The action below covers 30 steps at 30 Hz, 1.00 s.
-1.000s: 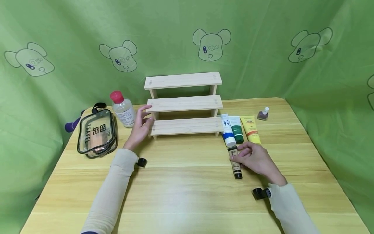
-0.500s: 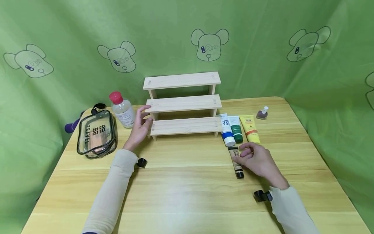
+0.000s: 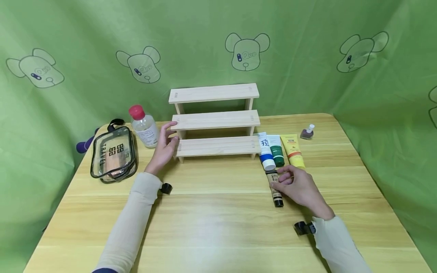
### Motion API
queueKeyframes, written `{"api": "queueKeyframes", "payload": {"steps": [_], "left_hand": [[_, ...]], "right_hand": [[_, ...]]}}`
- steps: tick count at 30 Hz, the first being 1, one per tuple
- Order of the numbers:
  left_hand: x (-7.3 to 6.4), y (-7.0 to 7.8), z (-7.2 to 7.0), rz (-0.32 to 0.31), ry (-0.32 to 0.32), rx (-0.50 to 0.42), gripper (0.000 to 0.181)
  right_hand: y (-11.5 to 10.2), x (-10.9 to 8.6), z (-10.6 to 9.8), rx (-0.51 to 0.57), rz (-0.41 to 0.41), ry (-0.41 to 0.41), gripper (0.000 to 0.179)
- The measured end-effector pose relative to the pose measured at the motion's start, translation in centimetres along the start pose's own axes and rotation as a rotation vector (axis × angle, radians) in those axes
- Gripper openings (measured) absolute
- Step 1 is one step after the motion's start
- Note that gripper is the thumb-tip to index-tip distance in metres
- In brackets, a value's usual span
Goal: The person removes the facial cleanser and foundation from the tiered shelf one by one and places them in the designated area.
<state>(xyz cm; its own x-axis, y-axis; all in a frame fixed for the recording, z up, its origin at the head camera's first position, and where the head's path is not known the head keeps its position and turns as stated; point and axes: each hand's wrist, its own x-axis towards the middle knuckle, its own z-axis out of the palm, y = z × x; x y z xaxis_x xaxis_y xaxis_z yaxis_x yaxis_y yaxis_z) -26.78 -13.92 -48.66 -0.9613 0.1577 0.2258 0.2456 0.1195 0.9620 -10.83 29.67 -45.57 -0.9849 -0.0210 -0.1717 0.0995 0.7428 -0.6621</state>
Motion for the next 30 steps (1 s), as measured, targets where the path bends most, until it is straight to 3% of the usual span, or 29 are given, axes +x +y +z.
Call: {"api": "queueKeyframes", "payload": {"steps": [13, 17, 23, 30], "left_hand": [[-0.2, 0.1, 0.4, 0.028, 0.024, 0.017, 0.054], [-0.4, 0.8, 0.7, 0.055, 0.035, 0.112, 0.053], [-0.6, 2.1, 1.2, 0.123, 0.060, 0.325, 0.056], [-1.0, 4.1, 1.6, 0.202, 0.054, 0.464, 0.058]], "right_hand": [[-0.1, 0.3, -0.3, -0.039, -0.051, 0.072, 0.056], [-0.6, 0.5, -0.9, -0.030, -0.097, 0.116, 0.052], [-2.1, 1.0, -1.4, -0.027, -0.193, 0.197, 0.043], [-4.3, 2.4, -1.3, -0.058, -0.369, 0.250, 0.049]]}}
